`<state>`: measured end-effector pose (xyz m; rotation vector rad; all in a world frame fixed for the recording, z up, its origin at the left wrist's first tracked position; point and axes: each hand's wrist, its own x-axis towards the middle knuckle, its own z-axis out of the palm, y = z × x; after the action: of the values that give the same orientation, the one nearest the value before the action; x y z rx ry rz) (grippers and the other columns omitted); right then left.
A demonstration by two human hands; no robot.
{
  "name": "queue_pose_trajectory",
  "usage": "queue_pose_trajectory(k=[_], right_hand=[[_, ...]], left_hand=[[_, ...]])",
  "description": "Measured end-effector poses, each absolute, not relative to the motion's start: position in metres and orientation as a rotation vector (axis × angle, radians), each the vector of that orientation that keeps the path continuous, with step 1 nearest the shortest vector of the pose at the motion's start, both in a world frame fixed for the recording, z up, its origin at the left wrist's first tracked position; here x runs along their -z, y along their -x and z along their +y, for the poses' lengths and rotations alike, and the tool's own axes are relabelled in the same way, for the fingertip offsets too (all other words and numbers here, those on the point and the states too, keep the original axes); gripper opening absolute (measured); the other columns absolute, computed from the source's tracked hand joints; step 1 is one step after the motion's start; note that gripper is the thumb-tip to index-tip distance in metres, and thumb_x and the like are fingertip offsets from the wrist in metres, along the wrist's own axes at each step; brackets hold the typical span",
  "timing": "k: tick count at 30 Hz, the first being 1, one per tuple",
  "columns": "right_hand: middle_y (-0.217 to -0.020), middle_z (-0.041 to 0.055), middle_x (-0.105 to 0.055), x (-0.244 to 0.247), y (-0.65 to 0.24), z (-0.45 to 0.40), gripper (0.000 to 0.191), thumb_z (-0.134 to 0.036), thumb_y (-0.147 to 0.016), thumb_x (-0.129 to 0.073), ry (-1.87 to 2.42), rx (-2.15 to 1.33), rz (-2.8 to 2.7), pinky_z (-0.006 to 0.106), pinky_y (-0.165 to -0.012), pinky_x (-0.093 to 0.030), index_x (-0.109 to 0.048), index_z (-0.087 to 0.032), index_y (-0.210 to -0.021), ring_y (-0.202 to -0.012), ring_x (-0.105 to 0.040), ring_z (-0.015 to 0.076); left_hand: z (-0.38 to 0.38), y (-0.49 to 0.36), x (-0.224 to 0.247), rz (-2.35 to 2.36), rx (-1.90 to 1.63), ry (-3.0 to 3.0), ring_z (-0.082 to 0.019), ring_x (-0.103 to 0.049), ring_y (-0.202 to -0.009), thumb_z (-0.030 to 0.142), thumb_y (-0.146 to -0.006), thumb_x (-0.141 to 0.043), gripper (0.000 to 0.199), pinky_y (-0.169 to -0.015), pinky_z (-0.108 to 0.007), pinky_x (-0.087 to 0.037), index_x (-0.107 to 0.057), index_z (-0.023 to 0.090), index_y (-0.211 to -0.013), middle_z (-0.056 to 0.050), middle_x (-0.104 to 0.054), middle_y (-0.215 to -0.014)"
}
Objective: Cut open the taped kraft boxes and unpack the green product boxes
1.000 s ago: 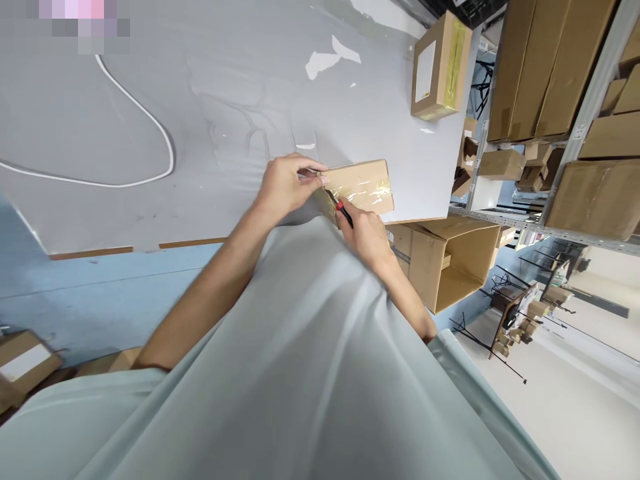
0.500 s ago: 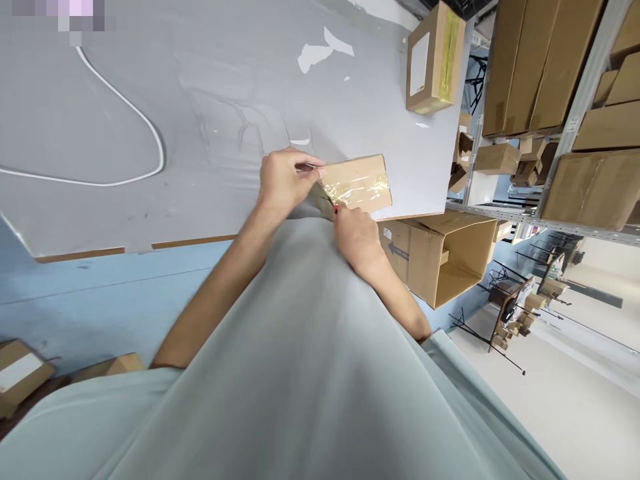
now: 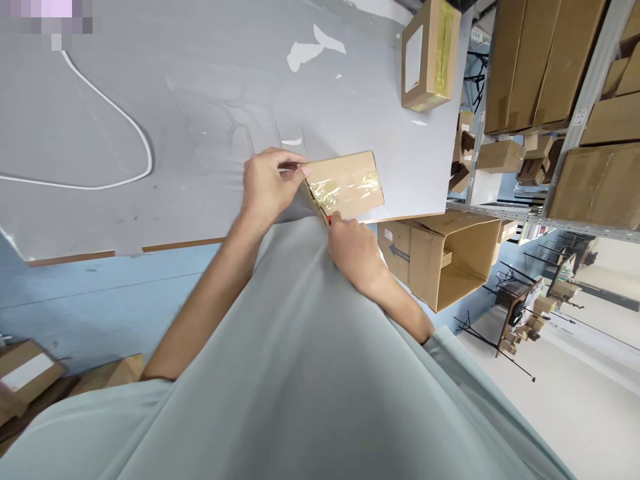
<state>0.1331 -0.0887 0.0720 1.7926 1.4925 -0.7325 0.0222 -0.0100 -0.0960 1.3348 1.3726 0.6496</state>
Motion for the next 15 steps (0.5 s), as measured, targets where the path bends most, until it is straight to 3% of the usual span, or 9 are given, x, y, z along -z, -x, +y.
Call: queue_pose_trajectory(k=[3,7,12,15], right_hand=[[-0.120,0.0176,-0.087,-0.088,-0.160,-0.097,0.042,-0.026,-0.124,-0.040,-1.942,0.750,1.479,0.036,-0.091,-0.064,-0.059,-0.016,-0.160,-0.109,-0.086,0.0305],[-0.118,0.0142,-0.088,-0.083,-0.212,-0.104,0.040,-0.030,-0.125,-0.040,-2.146,0.668,1.452,0.034,-0.090,-0.059,-0.062,-0.020,-0.157,-0.108,-0.084,0.0309],[-0.121,0.0127,-0.088,-0.063,-0.262,-0.107,0.043,-0.031,-0.125,-0.039,-2.292,0.641,1.525,0.035,-0.094,-0.057,-0.063,-0.022,-0.159,-0.109,-0.084,0.0311],[-0.124,0.0124,-0.088,-0.054,-0.276,-0.101,0.048,-0.032,-0.124,-0.039,-2.287,0.674,1.571,0.038,-0.100,-0.059,-0.058,-0.022,-0.168,-0.111,-0.084,0.0314]], left_hand=[[-0.014,-0.029,0.088,1.388,-0.709,-1.493,-0.028,-0.076,-0.124,0.029,-0.097,-0.068,0.032,-0.118,-0.053,-0.063,-0.084,0.019,-0.124,-0.009,-0.082,-0.133],[-0.022,-0.066,0.075,1.273,-0.748,-1.750,-0.032,-0.060,-0.156,0.030,-0.104,-0.063,0.033,-0.139,-0.060,-0.042,-0.081,0.033,-0.131,-0.003,-0.075,-0.154],[-0.034,-0.120,0.079,1.029,-0.604,-1.941,-0.035,-0.036,-0.176,0.046,-0.115,-0.049,0.040,-0.147,-0.070,-0.016,-0.076,0.031,-0.141,-0.004,-0.062,-0.172],[-0.037,-0.130,0.089,1.013,-0.581,-1.975,-0.037,-0.031,-0.178,0.050,-0.117,-0.045,0.045,-0.146,-0.073,-0.013,-0.073,0.030,-0.146,-0.006,-0.056,-0.179]])
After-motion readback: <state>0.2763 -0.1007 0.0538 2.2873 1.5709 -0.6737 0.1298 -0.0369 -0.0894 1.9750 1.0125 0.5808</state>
